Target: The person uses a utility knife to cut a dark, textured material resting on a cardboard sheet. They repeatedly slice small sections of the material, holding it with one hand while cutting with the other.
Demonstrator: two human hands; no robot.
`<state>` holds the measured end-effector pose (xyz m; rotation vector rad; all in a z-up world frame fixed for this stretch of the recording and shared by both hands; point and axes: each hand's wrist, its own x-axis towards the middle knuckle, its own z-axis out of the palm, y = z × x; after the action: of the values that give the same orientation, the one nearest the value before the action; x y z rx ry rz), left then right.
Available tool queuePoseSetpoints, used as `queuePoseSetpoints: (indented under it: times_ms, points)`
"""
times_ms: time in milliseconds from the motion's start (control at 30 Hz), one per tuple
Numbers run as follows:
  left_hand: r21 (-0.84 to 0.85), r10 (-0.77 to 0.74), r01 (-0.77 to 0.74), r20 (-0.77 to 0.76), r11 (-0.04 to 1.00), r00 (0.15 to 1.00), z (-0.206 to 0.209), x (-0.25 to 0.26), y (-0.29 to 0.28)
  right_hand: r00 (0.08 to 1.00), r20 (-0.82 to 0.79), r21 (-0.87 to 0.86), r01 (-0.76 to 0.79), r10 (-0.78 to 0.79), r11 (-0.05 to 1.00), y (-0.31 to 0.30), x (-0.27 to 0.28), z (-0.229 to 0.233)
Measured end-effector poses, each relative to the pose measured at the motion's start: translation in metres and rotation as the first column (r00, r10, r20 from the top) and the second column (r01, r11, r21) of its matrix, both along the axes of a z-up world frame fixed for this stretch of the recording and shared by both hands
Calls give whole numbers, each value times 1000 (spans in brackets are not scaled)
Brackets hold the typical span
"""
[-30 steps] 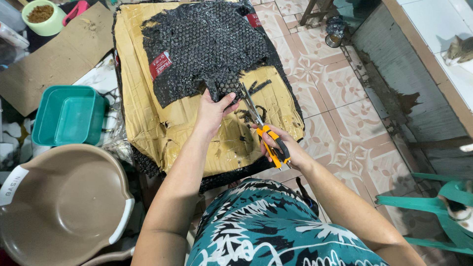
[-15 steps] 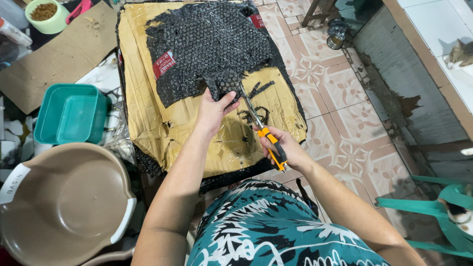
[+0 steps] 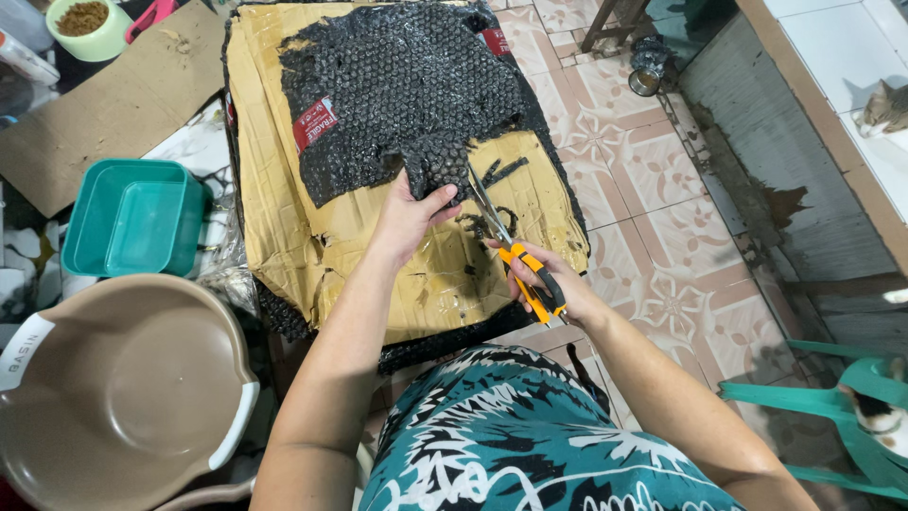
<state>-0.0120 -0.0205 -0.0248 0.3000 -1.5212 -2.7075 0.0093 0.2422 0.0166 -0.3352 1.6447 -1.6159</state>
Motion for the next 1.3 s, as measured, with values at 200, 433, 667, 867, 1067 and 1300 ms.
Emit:
queuePoseSetpoints:
  times_ms: [200, 433, 667, 867, 1067, 1300]
  points:
    - [-17, -62, 62, 3, 998, 998, -5, -1, 7, 998, -14, 58, 65, -64, 996, -2, -1, 2]
    - [-7, -96, 96, -1, 995, 995, -7, 0, 12, 996, 12, 32, 92, -92, 995, -6, -3, -1]
    - [23, -110, 110, 1, 994, 994, -8, 0, 13, 992, 18, 79, 119, -121, 990, -10, -2, -4]
    - [-27, -138, 138, -6, 990, 990, -37, -4, -3, 994, -22, 106, 108, -106, 989, -4, -5, -9]
    - [251, 12, -28, 65, 968, 998, -46, -12, -38, 988, -148, 217, -9, 42, 976, 21, -20, -19]
    - [-177, 143, -173, -174, 969, 974, 23, -3, -9, 992, -119, 243, -11, 41, 970, 35, -23, -35]
